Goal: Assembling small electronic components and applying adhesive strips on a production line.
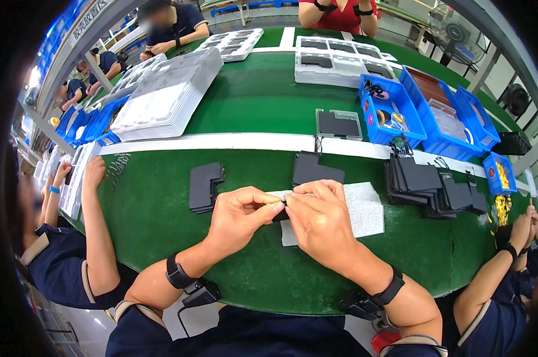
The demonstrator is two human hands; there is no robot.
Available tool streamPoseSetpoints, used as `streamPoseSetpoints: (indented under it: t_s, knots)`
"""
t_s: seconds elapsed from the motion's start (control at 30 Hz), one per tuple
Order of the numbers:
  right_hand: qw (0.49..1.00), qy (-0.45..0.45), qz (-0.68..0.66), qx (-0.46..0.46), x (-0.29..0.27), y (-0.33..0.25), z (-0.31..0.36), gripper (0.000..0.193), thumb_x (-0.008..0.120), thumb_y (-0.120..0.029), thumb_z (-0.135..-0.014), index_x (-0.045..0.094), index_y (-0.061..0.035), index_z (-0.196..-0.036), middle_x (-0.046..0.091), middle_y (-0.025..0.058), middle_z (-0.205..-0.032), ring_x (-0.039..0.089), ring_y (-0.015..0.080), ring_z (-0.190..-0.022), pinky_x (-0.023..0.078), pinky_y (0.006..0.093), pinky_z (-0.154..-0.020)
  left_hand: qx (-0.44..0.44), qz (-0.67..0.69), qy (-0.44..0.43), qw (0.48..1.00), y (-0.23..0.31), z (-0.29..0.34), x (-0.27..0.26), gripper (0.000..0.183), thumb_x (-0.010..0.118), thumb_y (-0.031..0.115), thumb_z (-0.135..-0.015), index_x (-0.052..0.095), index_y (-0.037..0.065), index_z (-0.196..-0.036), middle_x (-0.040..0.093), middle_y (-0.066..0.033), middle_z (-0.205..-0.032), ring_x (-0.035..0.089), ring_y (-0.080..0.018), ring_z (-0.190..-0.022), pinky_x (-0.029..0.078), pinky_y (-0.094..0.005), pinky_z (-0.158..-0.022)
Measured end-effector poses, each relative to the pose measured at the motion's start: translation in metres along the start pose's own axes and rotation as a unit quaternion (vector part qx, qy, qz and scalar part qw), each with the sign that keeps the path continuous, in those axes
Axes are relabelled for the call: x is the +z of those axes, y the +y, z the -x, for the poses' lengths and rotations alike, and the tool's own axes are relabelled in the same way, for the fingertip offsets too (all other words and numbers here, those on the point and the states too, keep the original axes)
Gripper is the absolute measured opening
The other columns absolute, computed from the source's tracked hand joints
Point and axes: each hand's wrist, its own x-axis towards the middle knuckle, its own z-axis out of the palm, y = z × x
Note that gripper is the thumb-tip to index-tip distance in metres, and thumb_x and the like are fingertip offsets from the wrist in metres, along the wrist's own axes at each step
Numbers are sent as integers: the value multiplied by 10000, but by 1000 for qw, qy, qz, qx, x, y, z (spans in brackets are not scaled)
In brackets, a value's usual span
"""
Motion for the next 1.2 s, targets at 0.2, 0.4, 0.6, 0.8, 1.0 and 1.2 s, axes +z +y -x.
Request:
streamPoseSetpoints:
  t_s: [0.2,0.4,0.6,0.8,1.0,1.2]
  knots:
    - [999,-26,-29,-9,-4,2,-1,235,703,-21,-667,663,1,-898,665,91,-877,594,254,-873,424,373,-772,-20,-2,-22,1000,4,-4,-6,141,674,123,-846,659,-5,-903,638,-26,-826,575,-62,-681,495,-204,-590]
    - [999,-34,20,14,-10,14,-2,330,778,-109,-605,676,-28,-908,664,67,-875,584,243,-864,436,354,-753,-91,0,-17,996,6,-14,-20,148,652,141,-866,619,10,-928,628,-12,-831,576,-46,-744,495,-200,-592]
    - [1000,-8,19,-18,-8,20,-1,159,756,-71,-634,688,-56,-778,667,25,-792,595,202,-800,441,330,-706,-61,-40,-45,996,4,-12,-16,231,735,96,-781,650,15,-981,626,-4,-868,571,-55,-758,474,-189,-627]
    - [999,8,-30,26,-11,17,-3,113,744,-57,-664,695,-64,-766,666,23,-737,603,200,-750,433,320,-681,-27,-131,-68,989,4,-11,-15,205,763,84,-741,713,66,-939,622,-9,-823,558,-69,-740,460,-218,-653]
    - [996,-38,-70,46,-10,19,2,141,741,-65,-666,703,-59,-802,677,33,-767,599,201,-759,429,330,-677,-3,-99,-53,994,0,-11,-11,152,749,95,-760,718,65,-905,615,-15,-797,559,-71,-739,451,-226,-643]
    - [991,-51,-86,94,-16,16,-8,131,742,-63,-658,676,-54,-772,652,26,-772,586,206,-783,418,336,-714,-27,-92,-37,995,-1,-11,-12,108,734,116,-780,713,50,-862,614,-11,-780,552,-63,-709,434,-218,-611]
